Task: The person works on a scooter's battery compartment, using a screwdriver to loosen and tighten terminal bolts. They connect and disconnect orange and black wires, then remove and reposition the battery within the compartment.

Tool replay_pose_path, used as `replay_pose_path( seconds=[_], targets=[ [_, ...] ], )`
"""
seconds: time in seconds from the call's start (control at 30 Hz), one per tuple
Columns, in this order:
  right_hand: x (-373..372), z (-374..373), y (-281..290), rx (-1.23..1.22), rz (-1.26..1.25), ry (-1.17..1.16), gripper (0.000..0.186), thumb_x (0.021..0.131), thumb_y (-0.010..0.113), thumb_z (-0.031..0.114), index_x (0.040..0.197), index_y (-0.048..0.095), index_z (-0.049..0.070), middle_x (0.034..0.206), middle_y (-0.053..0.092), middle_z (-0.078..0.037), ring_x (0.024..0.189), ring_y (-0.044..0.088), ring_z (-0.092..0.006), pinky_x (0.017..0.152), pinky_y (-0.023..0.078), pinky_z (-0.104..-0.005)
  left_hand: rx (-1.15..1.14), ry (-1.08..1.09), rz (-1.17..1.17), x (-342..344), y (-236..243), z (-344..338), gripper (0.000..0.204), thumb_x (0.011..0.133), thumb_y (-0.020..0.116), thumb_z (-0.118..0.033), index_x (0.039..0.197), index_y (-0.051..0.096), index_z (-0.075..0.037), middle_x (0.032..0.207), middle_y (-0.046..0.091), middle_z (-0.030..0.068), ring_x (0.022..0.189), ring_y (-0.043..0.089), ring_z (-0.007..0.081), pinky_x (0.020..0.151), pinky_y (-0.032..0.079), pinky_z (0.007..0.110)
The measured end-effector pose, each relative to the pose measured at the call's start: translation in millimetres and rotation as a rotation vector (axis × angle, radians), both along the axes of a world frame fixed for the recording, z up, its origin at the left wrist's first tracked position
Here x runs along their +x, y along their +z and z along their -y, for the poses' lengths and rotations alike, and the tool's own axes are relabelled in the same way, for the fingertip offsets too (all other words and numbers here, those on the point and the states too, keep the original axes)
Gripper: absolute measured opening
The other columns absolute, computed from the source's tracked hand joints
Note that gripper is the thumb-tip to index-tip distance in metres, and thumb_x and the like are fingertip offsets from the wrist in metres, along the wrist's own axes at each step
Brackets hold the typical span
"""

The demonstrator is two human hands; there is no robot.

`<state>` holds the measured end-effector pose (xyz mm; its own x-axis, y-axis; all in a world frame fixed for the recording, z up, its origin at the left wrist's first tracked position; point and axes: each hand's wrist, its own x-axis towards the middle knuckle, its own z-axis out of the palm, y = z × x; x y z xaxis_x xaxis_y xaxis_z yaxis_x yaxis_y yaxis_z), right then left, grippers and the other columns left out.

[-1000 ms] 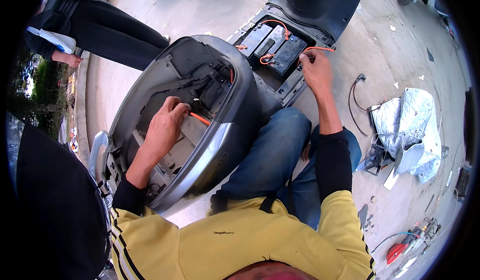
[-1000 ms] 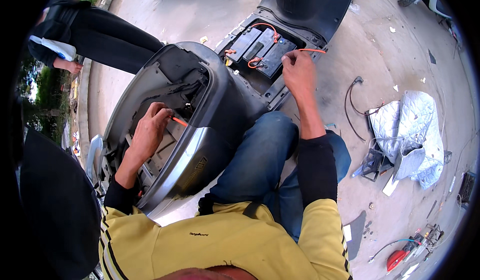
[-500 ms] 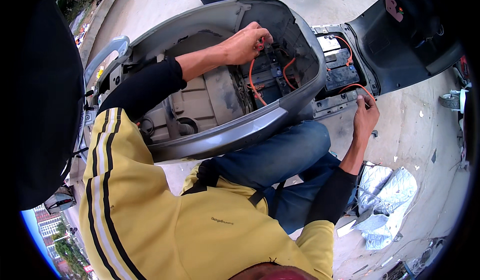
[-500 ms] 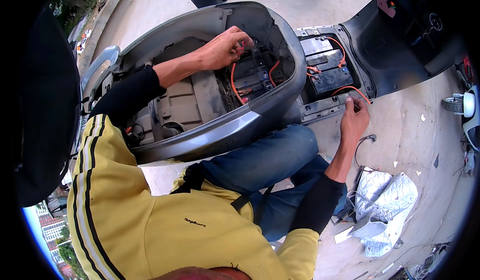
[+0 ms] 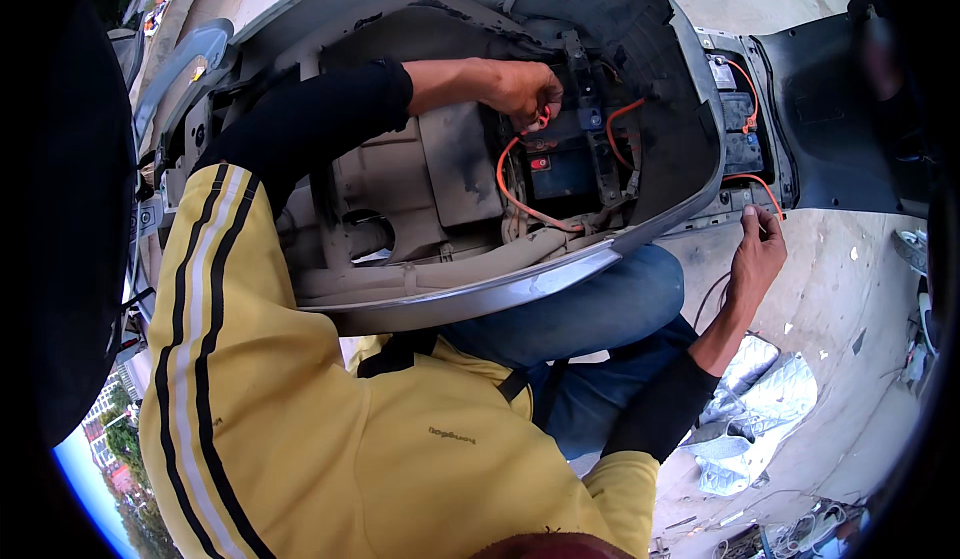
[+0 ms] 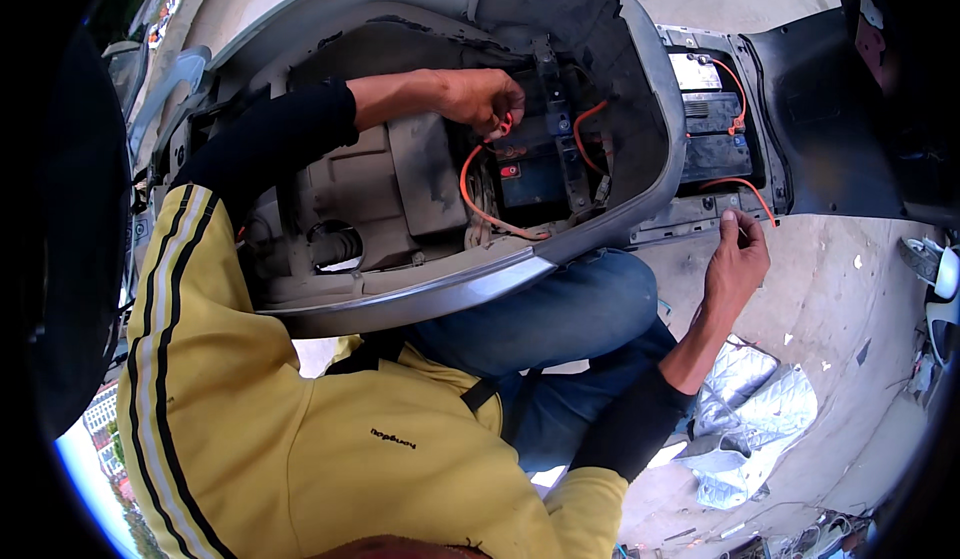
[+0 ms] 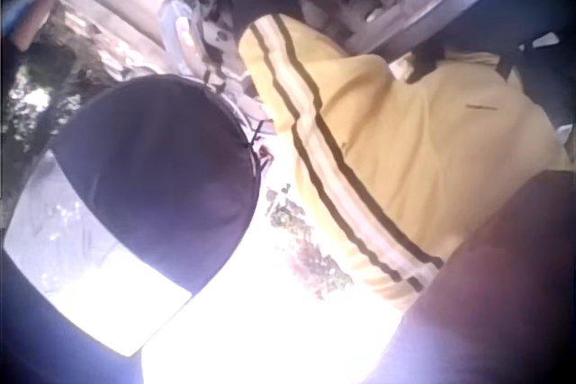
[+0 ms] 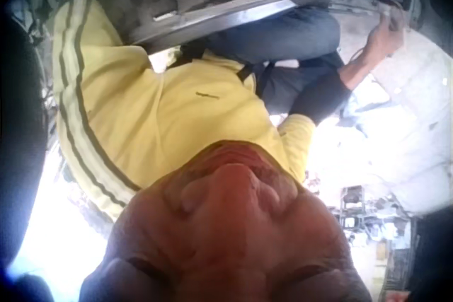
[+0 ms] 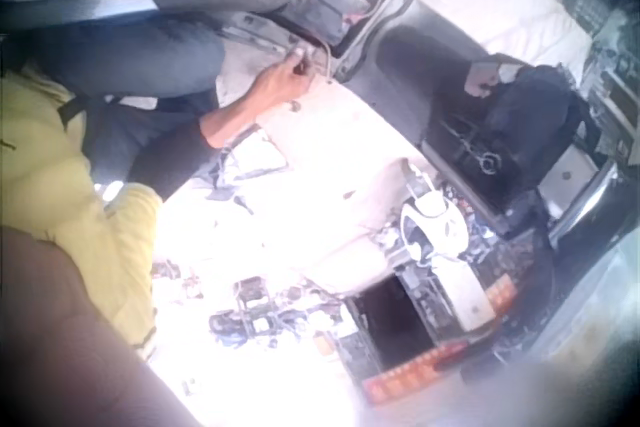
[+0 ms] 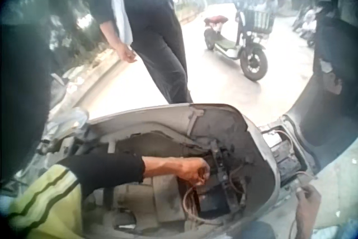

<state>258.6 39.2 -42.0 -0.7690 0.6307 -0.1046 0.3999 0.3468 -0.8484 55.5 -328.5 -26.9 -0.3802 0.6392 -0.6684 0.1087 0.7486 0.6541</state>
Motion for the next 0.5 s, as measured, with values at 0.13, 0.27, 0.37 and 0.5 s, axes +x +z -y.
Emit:
replay_pose_path(
  seconds=[0.13,0.27,0.37,0.5],
  targets=[
    [-3.1,5.3,-5.8,0.007,0.021,0.019,0.025,0.098,0.072,0.020,0.106,0.074,-0.004,0.094,0.073,-0.009,0.086,0.064,-0.0148,0.083,0.051,-0.0292,0.148,0.075,-0.127,5.6,-17.6,-4.3,0.015,0.085,0.069,0.005,0.097,0.063,0.002,0.090,0.074,0.0092,0.087,0.070,0.0150,0.081,0.056,0.033],
    [0.1,5.8,-4.9,0.033,0.058,0.031,0.027,0.098,0.072,0.022,0.107,0.074,-0.003,0.095,0.073,-0.009,0.087,0.064,-0.0156,0.084,0.051,-0.0297,0.442,0.289,-0.071,5.6,-14.5,-14.4,0.014,0.087,0.071,0.002,0.099,0.064,0.002,0.094,0.075,0.0098,0.093,0.070,0.0156,0.092,0.056,0.034],
    [1.6,3.9,-4.2,0.064,0.072,0.012,0.027,0.098,0.072,0.023,0.107,0.074,-0.003,0.095,0.073,-0.010,0.087,0.064,-0.0162,0.084,0.051,-0.0299,0.464,0.259,-0.064,11.8,-32.5,-15.9,0.018,0.088,0.070,0.002,0.106,0.066,0.002,0.095,0.074,0.0097,0.093,0.070,0.0156,0.088,0.057,0.032],
    [-0.3,5.7,-4.3,0.060,0.096,0.003,0.028,0.099,0.072,0.024,0.107,0.075,-0.002,0.095,0.074,-0.010,0.087,0.064,-0.0168,0.084,0.051,-0.0306,0.278,0.274,0.071,27.6,-35.5,-8.0,0.023,0.088,0.070,0.003,0.111,0.069,0.003,0.096,0.073,0.0085,0.091,0.070,0.0153,0.083,0.059,0.030]
  ],
)
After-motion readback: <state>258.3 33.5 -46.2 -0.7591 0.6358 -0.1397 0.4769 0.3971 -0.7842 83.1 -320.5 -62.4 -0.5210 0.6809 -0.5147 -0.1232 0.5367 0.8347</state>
